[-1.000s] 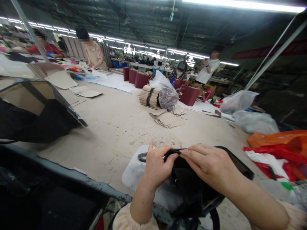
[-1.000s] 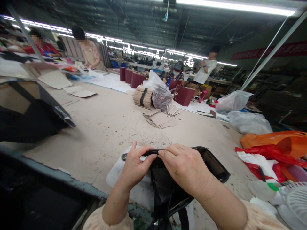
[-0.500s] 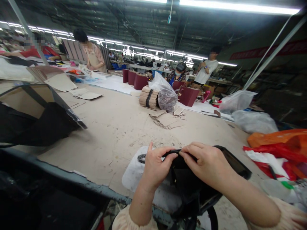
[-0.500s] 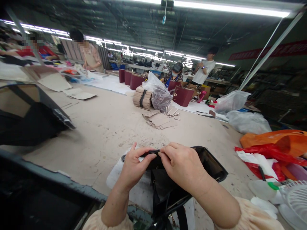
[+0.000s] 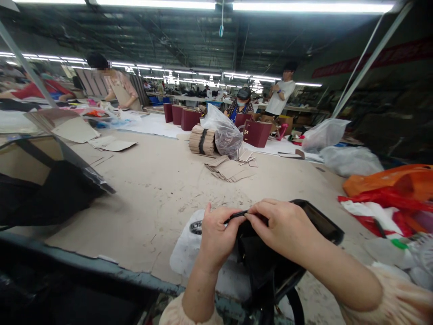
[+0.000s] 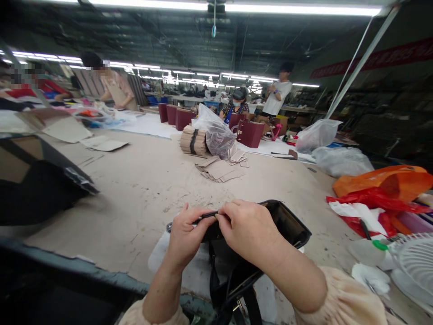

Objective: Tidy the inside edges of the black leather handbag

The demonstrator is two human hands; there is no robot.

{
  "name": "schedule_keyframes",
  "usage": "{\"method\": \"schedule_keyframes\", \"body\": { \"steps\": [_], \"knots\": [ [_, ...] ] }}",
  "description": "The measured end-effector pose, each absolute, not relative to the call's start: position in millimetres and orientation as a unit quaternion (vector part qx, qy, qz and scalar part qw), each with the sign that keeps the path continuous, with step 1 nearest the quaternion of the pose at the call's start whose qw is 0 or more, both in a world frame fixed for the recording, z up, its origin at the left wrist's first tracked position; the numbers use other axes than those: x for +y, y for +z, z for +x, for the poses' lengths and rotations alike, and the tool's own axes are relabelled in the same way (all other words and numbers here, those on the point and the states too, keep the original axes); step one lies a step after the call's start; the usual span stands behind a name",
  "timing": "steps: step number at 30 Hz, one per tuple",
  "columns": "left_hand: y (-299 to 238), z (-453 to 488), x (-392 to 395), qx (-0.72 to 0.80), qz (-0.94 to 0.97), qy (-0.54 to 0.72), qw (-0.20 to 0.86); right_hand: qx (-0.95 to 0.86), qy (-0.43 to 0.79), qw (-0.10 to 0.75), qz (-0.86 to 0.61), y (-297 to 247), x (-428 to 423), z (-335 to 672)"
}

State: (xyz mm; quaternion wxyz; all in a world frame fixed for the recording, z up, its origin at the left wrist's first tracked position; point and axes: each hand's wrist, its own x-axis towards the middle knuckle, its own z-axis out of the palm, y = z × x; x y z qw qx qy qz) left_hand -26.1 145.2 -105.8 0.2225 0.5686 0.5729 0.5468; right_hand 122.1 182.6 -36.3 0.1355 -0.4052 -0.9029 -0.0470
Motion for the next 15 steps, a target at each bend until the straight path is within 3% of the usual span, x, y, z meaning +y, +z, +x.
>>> {"method": "schedule_keyframes", "body": {
  "steps": [8, 15],
  "knots": [
    [-103.6, -21.2, 145.6, 0.597, 0.548, 0.549, 0.205, -0.906, -0.031, 0.103, -0.410, -35.2, 184.9, 153.4],
    [-102.3, -18.6, 147.4, 0.605, 0.548, 0.543, 0.195, -0.895, -0.057, 0.131, -0.422, -39.2, 194.6, 161.7]
  ]
}}
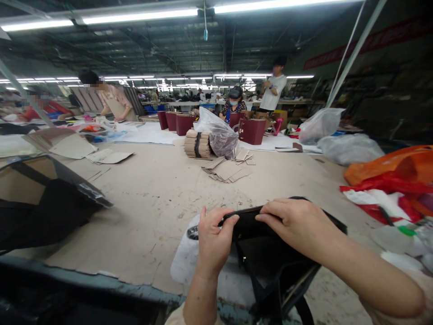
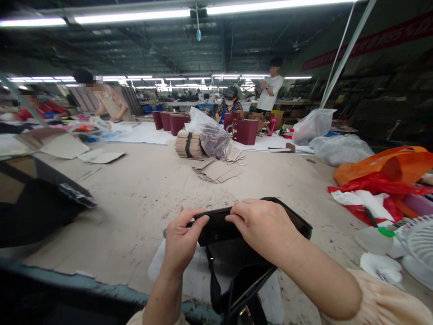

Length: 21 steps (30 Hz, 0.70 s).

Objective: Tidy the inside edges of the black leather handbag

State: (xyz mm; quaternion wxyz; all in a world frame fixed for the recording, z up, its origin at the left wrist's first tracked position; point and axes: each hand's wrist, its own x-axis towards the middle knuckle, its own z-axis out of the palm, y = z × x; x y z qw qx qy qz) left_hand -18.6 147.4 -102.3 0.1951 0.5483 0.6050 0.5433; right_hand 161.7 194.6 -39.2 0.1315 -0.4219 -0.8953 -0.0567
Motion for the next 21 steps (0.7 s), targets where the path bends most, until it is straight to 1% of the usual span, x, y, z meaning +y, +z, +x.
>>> {"method": "schedule_keyframes", "body": {
  "steps": [10, 21],
  "knots": [
    [-104.7, -19.6, 147.6, 0.602, 0.551, 0.543, 0.196, -0.863, -0.077, 0.117, -0.485, -36.5, 198.0, 153.0],
    [-103.8, -19.1, 146.9, 0.602, 0.564, 0.531, 0.196, -0.858, -0.081, 0.100, -0.498, -35.7, 197.4, 150.0]
  ]
}}
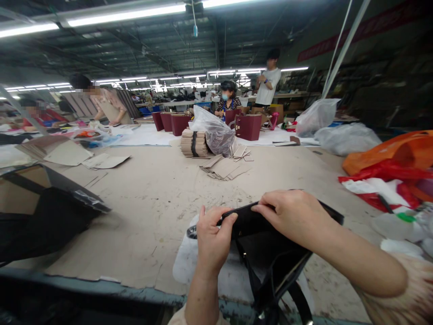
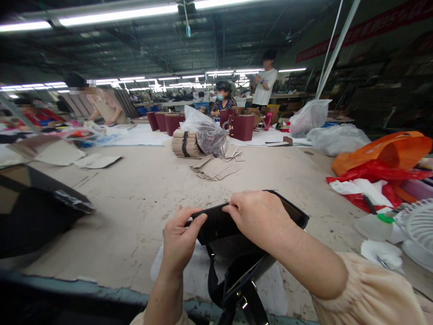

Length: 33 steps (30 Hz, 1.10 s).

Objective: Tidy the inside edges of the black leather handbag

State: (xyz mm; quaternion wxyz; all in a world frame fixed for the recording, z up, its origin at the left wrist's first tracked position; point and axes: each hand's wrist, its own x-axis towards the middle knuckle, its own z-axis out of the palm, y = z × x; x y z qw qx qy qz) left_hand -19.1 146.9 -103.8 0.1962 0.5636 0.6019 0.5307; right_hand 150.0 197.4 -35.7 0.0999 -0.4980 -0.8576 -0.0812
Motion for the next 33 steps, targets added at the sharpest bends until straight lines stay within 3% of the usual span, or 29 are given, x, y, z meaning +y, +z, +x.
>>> {"method": "schedule_keyframes", "body": {
  "steps": [14, 33],
  "knots": [
    [-97.2, -11.3, 144.3, 0.577, 0.639, 0.485, 0.153, -0.853, -0.102, 0.098, -0.503, -32.9, 194.7, 149.9],
    [-97.9, -7.0, 144.4, 0.591, 0.599, 0.527, 0.124, -0.849, -0.078, 0.104, -0.512, -26.8, 194.9, 179.4]
  ]
}}
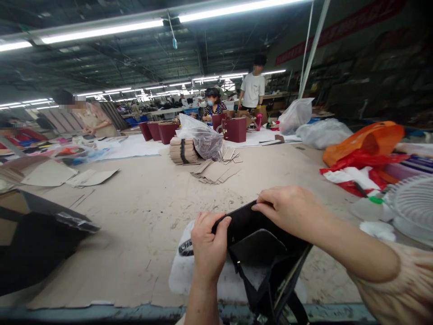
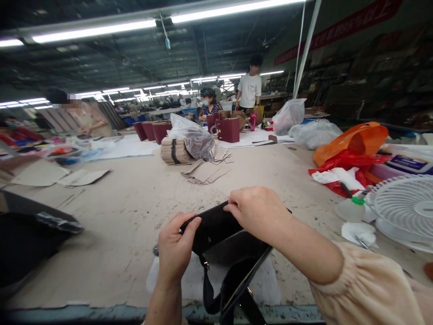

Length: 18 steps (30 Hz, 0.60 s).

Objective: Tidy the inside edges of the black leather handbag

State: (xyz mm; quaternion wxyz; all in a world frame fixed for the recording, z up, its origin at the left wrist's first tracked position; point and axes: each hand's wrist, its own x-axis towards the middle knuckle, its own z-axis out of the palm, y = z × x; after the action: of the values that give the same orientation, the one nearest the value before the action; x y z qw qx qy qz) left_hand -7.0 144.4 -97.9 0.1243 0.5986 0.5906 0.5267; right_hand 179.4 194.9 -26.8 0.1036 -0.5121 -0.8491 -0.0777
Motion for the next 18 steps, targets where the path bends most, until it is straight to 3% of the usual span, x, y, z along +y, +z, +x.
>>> {"method": "schedule_keyframes", "body": {
  "steps": [18],
  "knots": [
    [-98.5, -6.9, 143.7, 0.583, 0.614, 0.514, 0.134, -0.818, -0.067, 0.143, -0.553, -32.7, 198.1, 182.5]
  ]
}}
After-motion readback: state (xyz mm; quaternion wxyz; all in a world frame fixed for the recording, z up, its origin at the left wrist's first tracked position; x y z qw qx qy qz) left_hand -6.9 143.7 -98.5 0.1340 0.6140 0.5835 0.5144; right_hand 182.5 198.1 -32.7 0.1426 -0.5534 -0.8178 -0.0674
